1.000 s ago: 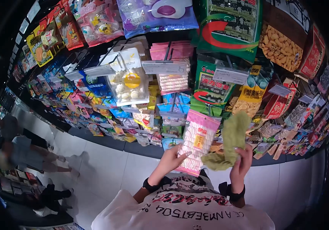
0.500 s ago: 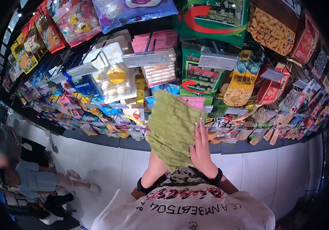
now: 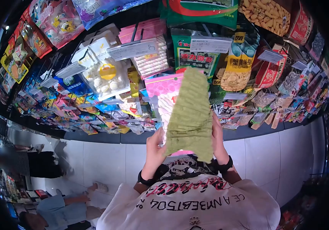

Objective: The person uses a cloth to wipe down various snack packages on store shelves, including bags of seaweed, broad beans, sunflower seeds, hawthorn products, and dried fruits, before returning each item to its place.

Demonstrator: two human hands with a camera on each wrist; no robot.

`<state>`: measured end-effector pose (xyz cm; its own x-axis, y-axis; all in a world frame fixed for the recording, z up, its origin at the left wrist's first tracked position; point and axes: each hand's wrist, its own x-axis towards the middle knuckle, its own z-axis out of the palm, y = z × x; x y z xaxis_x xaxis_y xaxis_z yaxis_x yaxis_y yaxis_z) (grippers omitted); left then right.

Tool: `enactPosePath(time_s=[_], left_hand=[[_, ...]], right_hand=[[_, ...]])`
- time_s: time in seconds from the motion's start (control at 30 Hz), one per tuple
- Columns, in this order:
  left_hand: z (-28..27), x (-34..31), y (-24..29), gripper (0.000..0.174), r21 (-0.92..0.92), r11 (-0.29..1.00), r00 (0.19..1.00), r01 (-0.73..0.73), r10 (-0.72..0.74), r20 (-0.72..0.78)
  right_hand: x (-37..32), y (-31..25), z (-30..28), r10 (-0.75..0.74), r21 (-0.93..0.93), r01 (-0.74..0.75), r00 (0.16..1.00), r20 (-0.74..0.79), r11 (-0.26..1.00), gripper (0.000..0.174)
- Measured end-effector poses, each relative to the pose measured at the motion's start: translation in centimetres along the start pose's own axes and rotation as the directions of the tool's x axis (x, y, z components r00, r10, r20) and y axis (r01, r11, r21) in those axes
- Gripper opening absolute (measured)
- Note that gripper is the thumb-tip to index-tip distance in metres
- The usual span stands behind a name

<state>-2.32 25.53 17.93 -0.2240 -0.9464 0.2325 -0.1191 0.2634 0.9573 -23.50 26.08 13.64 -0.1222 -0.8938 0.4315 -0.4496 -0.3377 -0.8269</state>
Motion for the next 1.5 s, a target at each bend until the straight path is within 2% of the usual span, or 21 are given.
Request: enactPosePath(time_s=[0.07, 0.1, 0.3, 0.37, 0.47, 0.5, 0.53, 0.6, 0.63, 0.67, 0.7, 0.8, 0.87, 0.9, 0.97, 1.07, 1.23, 1.27, 1.33, 1.43, 1.5], left_hand=[[0.6, 0.0, -0.4, 0.029, -0.02, 1.0, 1.0, 0.004, -0.003, 0.008], [0.9, 0.0, 0.3, 0.027, 0.026, 0.999, 0.998, -0.046, 0.045, 0.038], [2.1, -0.4, -0.8, 0.021, 0.102, 0.967, 0.968, -0.233, 0.241, -0.074], [2.2, -0.8, -3.1, 0.03, 0.145, 0.979, 0.907, -0.142, 0.187, -0.376], [1.3, -0.1, -3.6, 0.038, 0.1, 0.969, 0.915, -0.225, 0.246, -0.319], [0.7, 0.0, -3.2, 0.059, 0.097, 0.984, 0.976, -0.15, 0.163, -0.145], [1.1, 0.3, -3.2, 0.059, 0.099, 0.983, 0.975, -0.152, 0.166, -0.146], [2.3, 1.2, -3.8, 0.082, 0.161, 0.966, 0.921, -0.202, 0.244, -0.305], [2.1, 1.8, -4.9, 0.097, -0.168, 0.981, 0.972, -0.093, 0.053, -0.229], [1.9, 1.8, -5.3, 0.097, -0.17, 0.981, 0.97, -0.091, 0.049, -0.236], [1.7, 1.9, -5.2, 0.096, -0.223, 0.971, 0.965, -0.089, 0.029, -0.26], [-0.2, 3.5, -6.0, 0.075, -0.275, 0.945, 0.911, -0.176, 0.051, -0.409], [-2.7, 4.6, -5.1, 0.04, -0.544, 0.836, 0.923, -0.069, -0.154, -0.354], [-3.1, 5.3, -4.5, 0.013, -0.533, 0.839, 0.909, -0.111, -0.131, -0.396], [-3.7, 6.2, -4.6, 0.011, -0.542, 0.836, 0.941, -0.087, -0.11, -0.32], [-3.8, 7.4, -4.0, 0.009, -0.556, 0.83, 0.991, -0.05, -0.029, -0.133], [-2.4, 11.6, -1.5, 0.014, -0.402, 0.891, 0.945, -0.213, 0.083, -0.317], [-2.9, 12.3, -0.7, 0.015, -0.384, 0.908, 0.945, -0.169, 0.038, -0.325], [-3.3, 15.3, -0.1, 0.014, -0.301, 0.851, 0.841, -0.43, 0.257, -0.477], [-4.8, 18.5, 0.6, 0.008, -0.226, 0.808, 0.747, -0.544, 0.344, -0.569], [-5.8, 20.0, 0.6, 0.01, -0.222, 0.791, 0.745, -0.57, 0.385, -0.545]], right_hand=[[-0.8, 1.0, 0.0, 0.2, 0.463, -0.216, 0.976, 0.084, 0.86, 0.045], [-1.2, -0.4, 0.4, 0.388, 0.744, -0.311, 0.919, 0.076, 0.592, 0.046], [-1.2, -2.0, -0.1, 0.286, 0.593, -0.366, 0.931, 0.229, 0.717, 0.045], [-1.6, -2.3, 0.0, 0.258, 0.53, -0.385, 0.919, 0.299, 0.756, 0.045], [-1.6, -2.5, 0.1, 0.213, 0.434, -0.387, 0.893, 0.396, 0.814, 0.045], [-1.5, -2.6, 0.3, 0.197, 0.402, -0.381, 0.882, 0.428, 0.833, 0.045], [-1.4, -2.3, 0.4, 0.194, 0.404, -0.378, 0.883, 0.428, 0.833, 0.045], [-1.4, -1.0, 0.7, 0.057, 0.208, -0.127, 0.948, 0.313, 0.97, 0.044], [-1.2, -0.4, 0.7, 0.054, 0.207, -0.125, 0.946, 0.318, 0.97, 0.044], [-0.9, 0.2, 0.7, 0.069, 0.052, -0.09, 0.949, 0.309, 0.995, 0.044], [-0.8, 0.5, 0.7, 0.084, -0.105, -0.055, 0.951, 0.298, 0.993, 0.043], [-0.3, 0.8, 0.8, 0.094, -0.192, -0.026, 0.93, 0.354, 0.981, 0.043], [-0.1, 1.1, 1.0, 0.058, -0.172, 0.007, 0.929, 0.365, 0.985, 0.042], [0.0, 1.1, 1.1, 0.097, -0.18, -0.026, 0.912, 0.399, 0.983, 0.042], [0.1, 1.2, 1.3, 0.129, -0.182, -0.053, 0.89, 0.437, 0.982, 0.042], [0.0, 1.6, 0.9, 0.115, -0.268, -0.007, 0.913, 0.391, 0.964, 0.023], [-0.9, 4.2, -0.3, 0.161, -0.457, -0.039, 0.959, 0.233, 0.889, 0.021], [-1.1, 4.6, -0.8, 0.171, -0.484, -0.065, 0.969, 0.177, 0.872, 0.021], [-1.5, 4.9, -2.0, 0.175, -0.512, -0.092, 0.978, 0.116, 0.854, 0.022], [-2.5, 3.4, -4.1, 0.267, -0.437, -0.226, 0.963, 0.033, 0.871, 0.025], [-4.1, 5.3, -5.1, 0.262, -0.437, -0.23, 0.965, 0.013, 0.87, 0.026]])
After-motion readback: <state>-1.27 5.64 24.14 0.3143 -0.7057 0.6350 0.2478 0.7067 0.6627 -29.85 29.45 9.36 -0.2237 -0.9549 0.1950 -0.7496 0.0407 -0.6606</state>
